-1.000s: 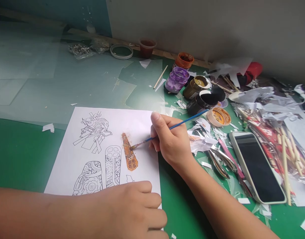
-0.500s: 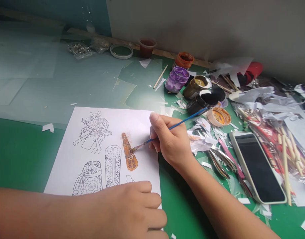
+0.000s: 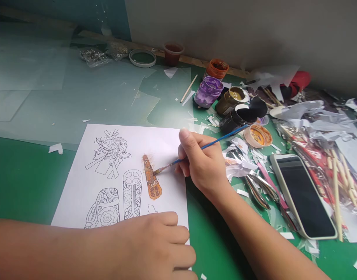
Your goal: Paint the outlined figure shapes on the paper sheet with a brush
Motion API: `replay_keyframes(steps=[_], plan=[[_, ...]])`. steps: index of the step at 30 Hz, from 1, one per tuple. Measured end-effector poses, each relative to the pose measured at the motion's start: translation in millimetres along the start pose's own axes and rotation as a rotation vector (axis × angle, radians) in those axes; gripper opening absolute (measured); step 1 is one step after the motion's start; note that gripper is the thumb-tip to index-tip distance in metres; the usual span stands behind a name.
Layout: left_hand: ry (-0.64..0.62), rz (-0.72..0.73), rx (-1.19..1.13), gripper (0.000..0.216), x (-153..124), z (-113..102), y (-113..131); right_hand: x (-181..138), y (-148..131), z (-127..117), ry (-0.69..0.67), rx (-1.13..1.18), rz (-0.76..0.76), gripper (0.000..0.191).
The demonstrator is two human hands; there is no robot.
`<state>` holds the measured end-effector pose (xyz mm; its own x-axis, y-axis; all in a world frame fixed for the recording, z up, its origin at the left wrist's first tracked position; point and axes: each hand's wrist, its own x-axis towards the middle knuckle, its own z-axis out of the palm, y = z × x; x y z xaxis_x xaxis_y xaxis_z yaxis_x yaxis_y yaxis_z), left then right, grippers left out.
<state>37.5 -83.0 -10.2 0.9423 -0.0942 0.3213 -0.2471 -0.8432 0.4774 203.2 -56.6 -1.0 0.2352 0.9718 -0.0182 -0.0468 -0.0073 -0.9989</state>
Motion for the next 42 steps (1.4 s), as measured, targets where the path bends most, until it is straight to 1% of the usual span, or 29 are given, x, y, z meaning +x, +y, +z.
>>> replay_keyframes(steps=[4, 11, 16, 20, 28, 36, 39, 42], plan=[[-0.002, -0.004, 0.010, 0.004, 1.6, -3.3, 0.1, 0.2, 0.0, -0.1, 0.005, 0.004, -0.007, 0.053], [-0.041, -0.015, 0.016, 0.007, 4.1, -7.6, 1.3, 0.0, -0.8, 0.2, 0.006, -0.009, -0.009, 0.055], [-0.007, -0.011, 0.006, 0.006, 3.9, -5.7, 1.5, -0.5, -0.3, 1.0, 0.024, -0.029, -0.025, 0.054], [-0.013, -0.019, -0.002, 0.006, 4.4, -5.9, 1.9, 0.0, 0.1, 0.4, 0.017, -0.009, -0.022, 0.054], [-0.004, -0.017, -0.005, 0.007, 3.6, -4.7, 2.0, -0.8, 0.4, 0.6, 0.005, -0.057, -0.036, 0.055], [0.007, -0.014, -0.016, 0.006, 3.5, -4.2, 2.0, -1.1, 0.5, 1.1, -0.001, -0.057, -0.040, 0.053], [0.009, -0.013, -0.011, 0.005, 3.0, -4.0, 1.9, -0.7, -1.0, 0.6, 0.007, -0.013, -0.031, 0.052], [0.013, -0.015, -0.009, 0.006, 2.5, -3.6, 1.9, -0.2, -3.7, 0.3, 0.034, 0.103, -0.044, 0.050]])
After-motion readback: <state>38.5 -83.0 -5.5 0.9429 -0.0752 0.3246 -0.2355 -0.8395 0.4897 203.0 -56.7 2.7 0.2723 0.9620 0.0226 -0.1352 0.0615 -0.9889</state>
